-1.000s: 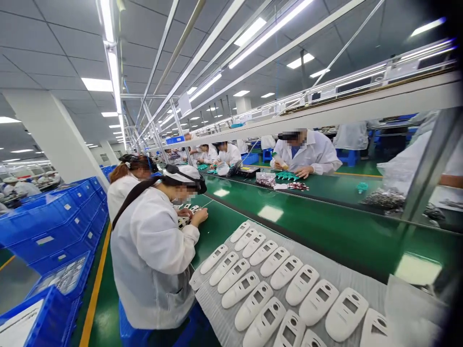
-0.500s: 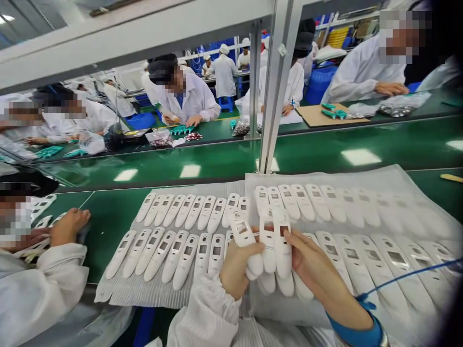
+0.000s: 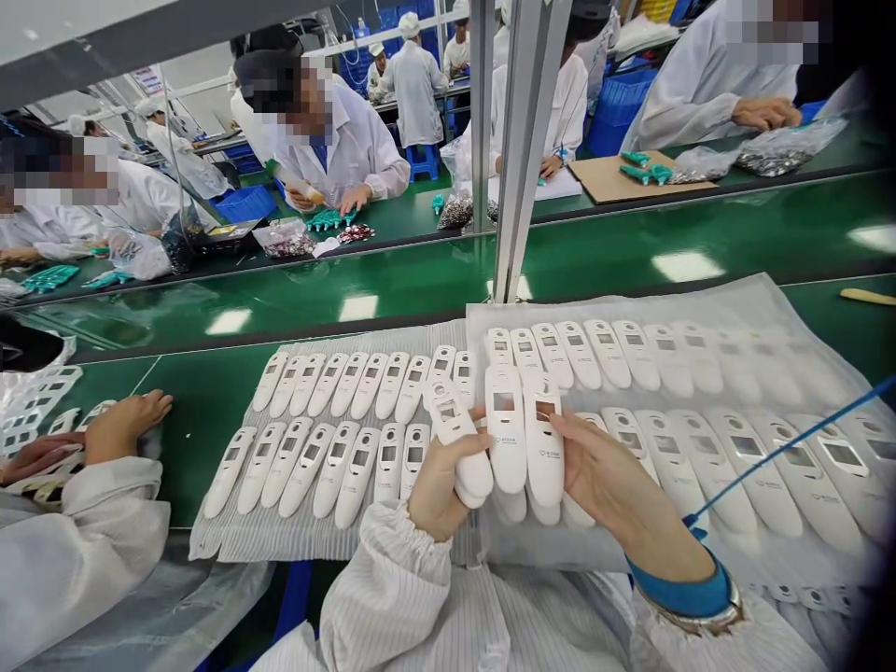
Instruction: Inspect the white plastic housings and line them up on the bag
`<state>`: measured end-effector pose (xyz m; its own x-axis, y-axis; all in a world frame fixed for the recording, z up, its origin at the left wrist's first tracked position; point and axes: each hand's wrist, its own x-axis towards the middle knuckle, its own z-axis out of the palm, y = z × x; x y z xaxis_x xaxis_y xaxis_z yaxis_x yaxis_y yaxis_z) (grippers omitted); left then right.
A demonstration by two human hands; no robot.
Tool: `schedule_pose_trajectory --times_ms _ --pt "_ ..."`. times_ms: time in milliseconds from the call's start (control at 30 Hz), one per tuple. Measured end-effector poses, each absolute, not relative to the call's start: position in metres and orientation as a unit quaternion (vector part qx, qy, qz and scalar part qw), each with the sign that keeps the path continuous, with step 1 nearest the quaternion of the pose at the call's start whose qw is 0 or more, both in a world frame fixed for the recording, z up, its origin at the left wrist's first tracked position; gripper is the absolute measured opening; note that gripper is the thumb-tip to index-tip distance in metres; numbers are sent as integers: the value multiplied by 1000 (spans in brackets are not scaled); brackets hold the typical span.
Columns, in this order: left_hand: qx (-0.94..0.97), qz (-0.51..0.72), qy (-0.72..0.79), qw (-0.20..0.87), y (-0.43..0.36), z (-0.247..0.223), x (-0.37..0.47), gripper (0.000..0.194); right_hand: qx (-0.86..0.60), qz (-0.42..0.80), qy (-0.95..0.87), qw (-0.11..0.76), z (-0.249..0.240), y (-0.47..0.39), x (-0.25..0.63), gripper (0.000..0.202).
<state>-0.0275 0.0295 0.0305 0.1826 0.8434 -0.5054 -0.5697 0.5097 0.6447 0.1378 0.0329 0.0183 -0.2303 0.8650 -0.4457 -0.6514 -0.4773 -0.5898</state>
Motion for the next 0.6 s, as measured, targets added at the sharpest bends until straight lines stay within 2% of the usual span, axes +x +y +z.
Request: schedule_pose_trajectory --times_ms 267,433,600 --pt "196 448 438 754 30 33 -27 42 -357 782 -154 488 23 31 142 27" --pt "188 441 455 750 27 34 -24 39 -424 727 -170 513 23 30 139 33" --pt "163 440 454 758 25 33 -25 39 -482 654 -297 502 21 30 136 43"
